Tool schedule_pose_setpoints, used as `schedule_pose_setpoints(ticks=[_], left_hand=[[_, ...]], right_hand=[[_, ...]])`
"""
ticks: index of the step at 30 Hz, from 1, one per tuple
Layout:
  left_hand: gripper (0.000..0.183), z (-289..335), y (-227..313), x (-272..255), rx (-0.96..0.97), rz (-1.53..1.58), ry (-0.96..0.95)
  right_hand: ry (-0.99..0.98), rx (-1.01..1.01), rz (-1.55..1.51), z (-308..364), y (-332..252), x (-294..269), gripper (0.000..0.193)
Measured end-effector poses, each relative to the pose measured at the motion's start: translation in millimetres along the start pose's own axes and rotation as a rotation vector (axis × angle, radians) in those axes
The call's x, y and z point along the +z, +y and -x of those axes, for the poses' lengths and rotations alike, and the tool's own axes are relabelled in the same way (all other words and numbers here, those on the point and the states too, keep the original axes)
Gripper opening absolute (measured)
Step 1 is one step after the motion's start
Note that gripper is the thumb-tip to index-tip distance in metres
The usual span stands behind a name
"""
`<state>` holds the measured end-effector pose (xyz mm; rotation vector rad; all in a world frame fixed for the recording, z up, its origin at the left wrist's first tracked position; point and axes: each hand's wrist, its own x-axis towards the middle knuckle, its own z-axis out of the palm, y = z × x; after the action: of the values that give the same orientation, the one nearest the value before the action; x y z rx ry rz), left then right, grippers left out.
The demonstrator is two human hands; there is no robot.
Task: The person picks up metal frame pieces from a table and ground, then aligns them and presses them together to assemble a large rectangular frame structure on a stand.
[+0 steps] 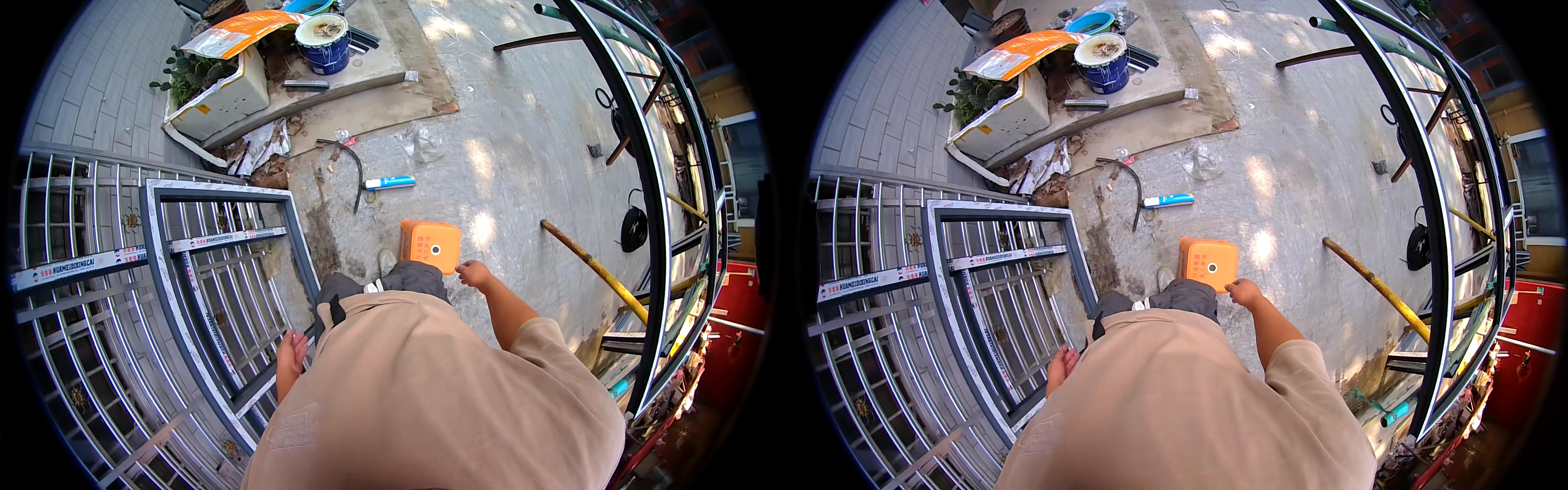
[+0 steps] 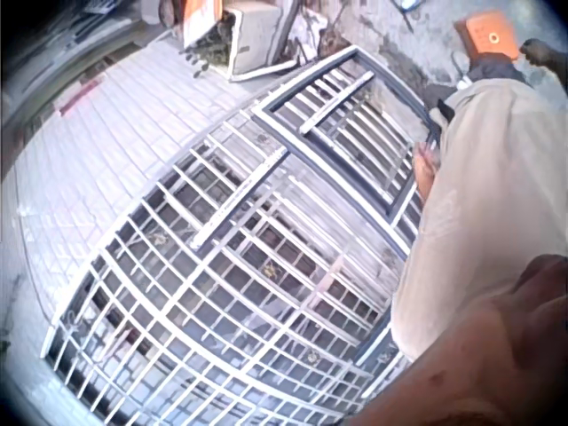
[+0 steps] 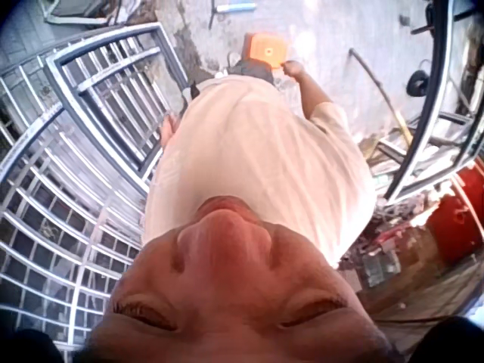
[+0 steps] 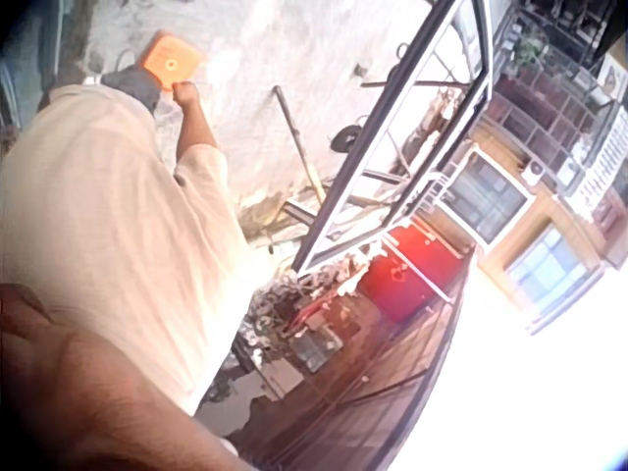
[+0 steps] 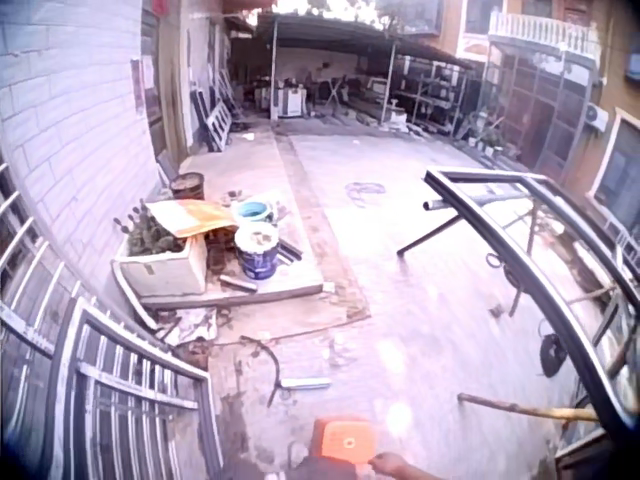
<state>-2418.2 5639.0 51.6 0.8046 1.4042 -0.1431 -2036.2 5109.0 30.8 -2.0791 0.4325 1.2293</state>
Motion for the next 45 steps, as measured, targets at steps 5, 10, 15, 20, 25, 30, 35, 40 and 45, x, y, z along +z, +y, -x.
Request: schedule_pose_setpoints(ticks=[5,10,15,20,25,30,35,40,45], left_hand=[[0.048,15.9,126.9,89.0,0.229,-0.270,-0.072],[0.045,-9.9,174.6,113.8,0.163,-0.397,-0.053],[0.039,-70.3,183.9,120.2,-0.120,-0.597,-0.030],[0.038,-106.7,249.7,196.2,-0.122,-0.676,-0.127],[0.041,-147.1,364.6,292.9,0.101,-0.723,-0.187],[0.042,-159.3,441.4,383.1,0.230,-0.668,-0.182],[0.041,-174.8,455.8,460.2,0.254,-0.776,-0.275],[0.037,-171.5,428.3,557.2,0.181,-0.890,-0.398],[0.040,-182.0,416.5,599.6,0.126,-1.054,-0.342]], right_hand=[[0.090,-0.045,-0.206,-19.1,-32.1,-32.8,0.041],[0.197,-0.035,-0.434,-28.3,-42.7,-43.6,0.038],[0.221,0.116,-0.546,-10.7,-40.2,-35.1,0.037],[0.178,0.319,-0.605,8.1,-22.2,-20.3,0.034],[0.225,0.323,-0.638,7.2,-71.4,-26.1,0.030],[0.290,0.143,-0.616,-11.4,-136.7,-45.1,0.032],[0.329,0.097,-0.552,-46.4,-163.2,-75.3,0.034],[0.313,0.061,-0.545,-108.6,-168.2,-153.0,0.032],[0.579,-0.254,-0.167,-157.7,-276.4,-319.3,0.034]])
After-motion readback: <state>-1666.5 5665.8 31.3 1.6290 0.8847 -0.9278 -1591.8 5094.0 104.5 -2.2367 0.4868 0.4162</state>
